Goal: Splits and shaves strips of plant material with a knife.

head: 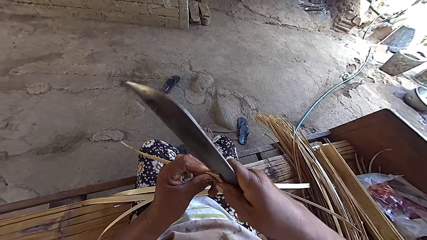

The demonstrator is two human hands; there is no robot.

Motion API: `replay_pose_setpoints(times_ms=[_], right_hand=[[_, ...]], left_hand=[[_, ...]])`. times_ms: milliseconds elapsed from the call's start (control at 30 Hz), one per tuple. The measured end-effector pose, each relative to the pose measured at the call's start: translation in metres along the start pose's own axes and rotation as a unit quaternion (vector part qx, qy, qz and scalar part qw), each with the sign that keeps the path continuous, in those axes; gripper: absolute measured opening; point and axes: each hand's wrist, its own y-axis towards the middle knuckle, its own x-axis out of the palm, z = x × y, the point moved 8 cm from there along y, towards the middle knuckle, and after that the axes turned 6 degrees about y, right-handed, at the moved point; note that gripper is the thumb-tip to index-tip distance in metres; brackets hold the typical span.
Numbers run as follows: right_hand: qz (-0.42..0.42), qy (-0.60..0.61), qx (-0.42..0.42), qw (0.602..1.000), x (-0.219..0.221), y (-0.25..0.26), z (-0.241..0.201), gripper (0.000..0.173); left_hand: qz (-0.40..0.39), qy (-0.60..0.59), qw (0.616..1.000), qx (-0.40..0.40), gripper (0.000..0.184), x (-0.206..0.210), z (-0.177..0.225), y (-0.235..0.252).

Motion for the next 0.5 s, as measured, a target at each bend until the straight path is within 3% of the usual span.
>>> replay_pose_setpoints(times_ms=[133,233,367,433,500], right_hand=[[0.048,-0.119,-0.01,0.992,0.003,0.006,-0.002,0.012],[-0.022,-0.042,0.051,0.998,0.005,0.011,0.004,0.017],[0.096,-0.217,-0.029,0.971,0.006,0.016,-0.004,0.012],[0.109,-0.144,-0.013,0.983,0.002,0.022,-0.006,0.016],[0.06,0.086,0.017,0.994,0.001,0.027,-0.005,0.019]], left_hand=[[0.0,0.005,1.0,0.004,0.01,-0.001,-0.004,0.005],[-0.015,-0.016,1.0,-0.005,0.009,-0.001,-0.003,0.007],[0.019,0.023,0.999,-0.019,0.02,-0.007,-0.003,0.015],[0.013,0.115,0.993,0.0,0.053,-0.01,0.007,0.02],[-0.033,0.188,0.981,0.023,0.075,-0.01,0.026,0.023]])
